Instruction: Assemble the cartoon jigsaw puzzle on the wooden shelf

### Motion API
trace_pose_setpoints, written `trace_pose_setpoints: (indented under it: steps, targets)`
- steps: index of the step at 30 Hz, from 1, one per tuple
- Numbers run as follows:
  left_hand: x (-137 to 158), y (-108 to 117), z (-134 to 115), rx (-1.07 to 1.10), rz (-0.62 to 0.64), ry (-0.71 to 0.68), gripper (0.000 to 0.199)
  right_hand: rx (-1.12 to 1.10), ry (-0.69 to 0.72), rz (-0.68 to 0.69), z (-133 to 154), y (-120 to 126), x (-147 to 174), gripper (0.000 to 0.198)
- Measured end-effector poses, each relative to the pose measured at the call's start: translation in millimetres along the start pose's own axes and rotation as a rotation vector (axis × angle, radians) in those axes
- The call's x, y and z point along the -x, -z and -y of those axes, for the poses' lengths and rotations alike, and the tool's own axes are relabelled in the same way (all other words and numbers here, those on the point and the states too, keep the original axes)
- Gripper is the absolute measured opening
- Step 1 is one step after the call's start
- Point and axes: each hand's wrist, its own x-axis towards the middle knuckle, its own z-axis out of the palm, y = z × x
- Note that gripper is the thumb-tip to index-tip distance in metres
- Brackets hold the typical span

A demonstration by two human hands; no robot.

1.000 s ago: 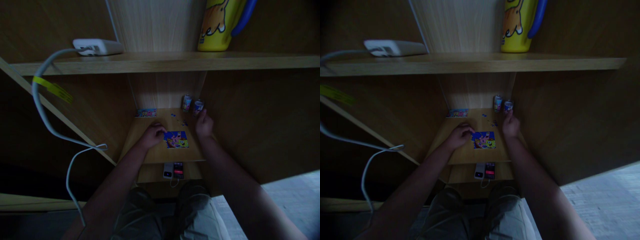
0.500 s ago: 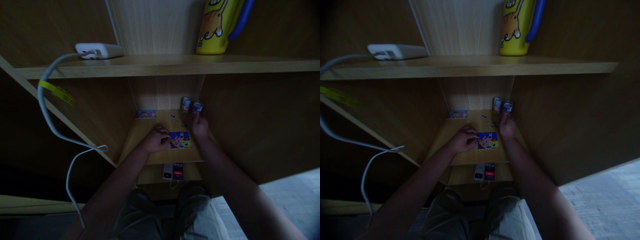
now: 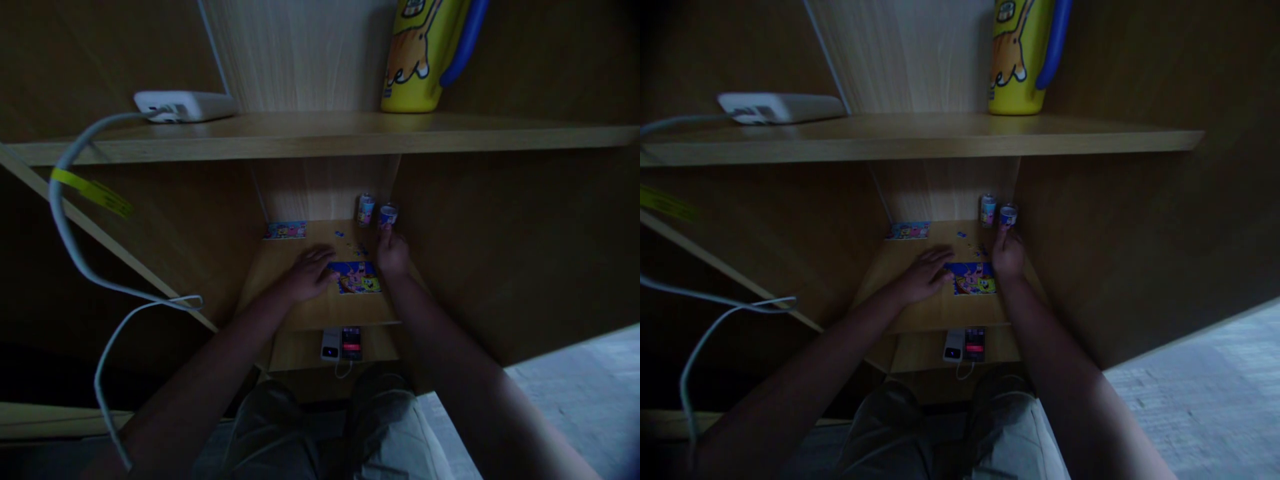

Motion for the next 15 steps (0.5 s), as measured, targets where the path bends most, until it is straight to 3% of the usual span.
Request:
trace_pose_setpoints:
  steps: [6, 15]
  targets:
    - [-34, -16, 28, -0.048, 0.082, 0.138, 0.070, 0.023, -0.078, 0.062, 1, -3, 0, 0.087]
    - [-81, -31, 58, -0.031, 0.021, 0.039, 0.066, 0.028, -0.124, 0.135, 7, -1, 0, 0.087]
